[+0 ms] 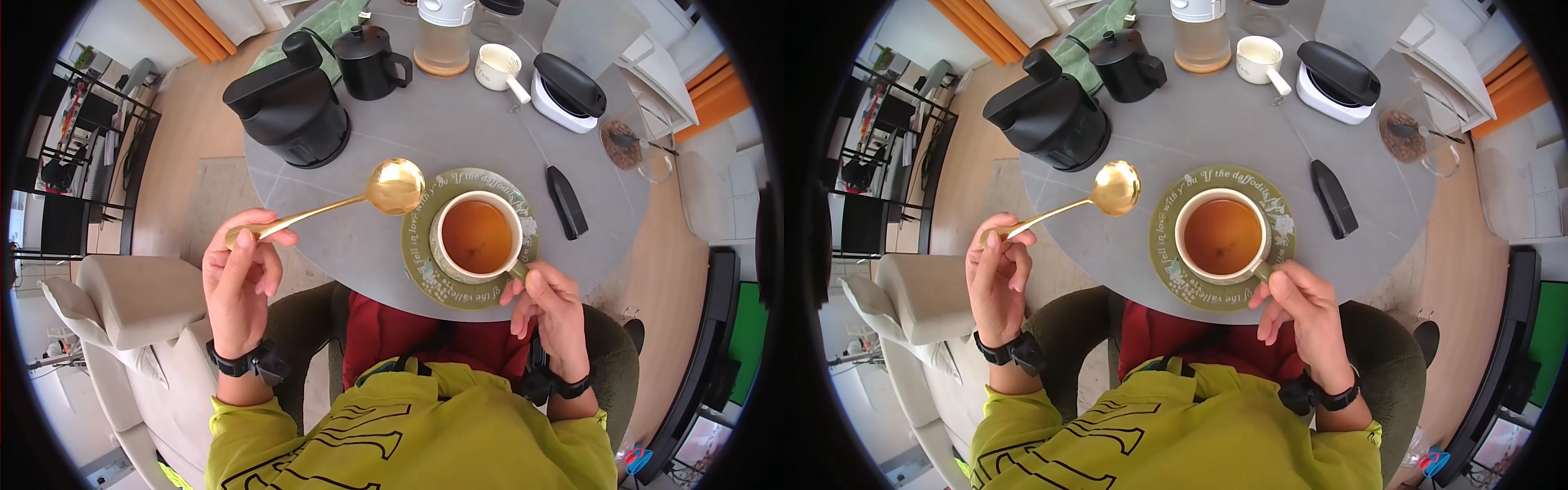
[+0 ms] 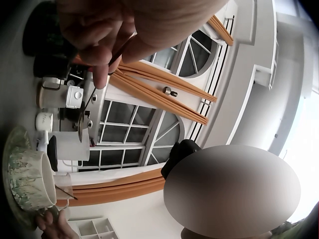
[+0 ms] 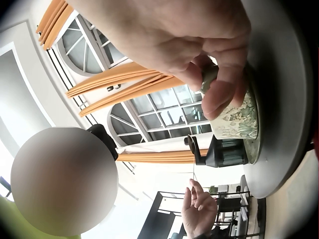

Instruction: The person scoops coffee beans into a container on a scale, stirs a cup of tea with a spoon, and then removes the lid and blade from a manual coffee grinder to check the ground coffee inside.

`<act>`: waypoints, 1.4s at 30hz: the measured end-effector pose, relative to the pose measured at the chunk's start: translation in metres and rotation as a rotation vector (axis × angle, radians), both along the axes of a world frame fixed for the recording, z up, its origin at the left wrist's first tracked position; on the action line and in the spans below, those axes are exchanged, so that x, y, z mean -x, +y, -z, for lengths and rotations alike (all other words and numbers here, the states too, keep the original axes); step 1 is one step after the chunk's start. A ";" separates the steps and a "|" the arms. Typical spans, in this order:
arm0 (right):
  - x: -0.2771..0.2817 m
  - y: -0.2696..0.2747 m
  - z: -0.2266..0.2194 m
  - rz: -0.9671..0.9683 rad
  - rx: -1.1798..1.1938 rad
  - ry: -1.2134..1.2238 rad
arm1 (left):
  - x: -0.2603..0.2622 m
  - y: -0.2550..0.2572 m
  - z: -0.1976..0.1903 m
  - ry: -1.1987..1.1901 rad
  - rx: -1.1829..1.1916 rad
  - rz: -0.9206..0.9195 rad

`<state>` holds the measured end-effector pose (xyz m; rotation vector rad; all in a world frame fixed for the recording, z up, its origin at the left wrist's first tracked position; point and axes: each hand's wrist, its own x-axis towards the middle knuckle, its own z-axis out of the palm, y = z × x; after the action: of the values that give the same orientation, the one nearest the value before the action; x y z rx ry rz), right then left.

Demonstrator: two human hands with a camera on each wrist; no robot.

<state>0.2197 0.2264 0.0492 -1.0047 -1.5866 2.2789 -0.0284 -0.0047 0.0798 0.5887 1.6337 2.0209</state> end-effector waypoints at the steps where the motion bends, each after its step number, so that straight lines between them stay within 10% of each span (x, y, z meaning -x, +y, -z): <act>1: 0.000 0.001 -0.001 0.001 0.000 0.000 | 0.000 0.000 0.000 0.000 0.002 0.011; 24: -0.050 0.012 -0.009 -0.397 -0.819 -0.078 | -0.063 0.067 -0.004 0.408 0.186 -0.055; 42: -0.078 0.023 0.023 -0.502 -0.672 -0.026 | -0.080 0.089 -0.009 1.042 0.439 -0.145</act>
<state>0.2975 0.2498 0.0258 -0.4962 -2.5811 1.7121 0.0521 0.0840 0.0887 1.5265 2.6417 1.3671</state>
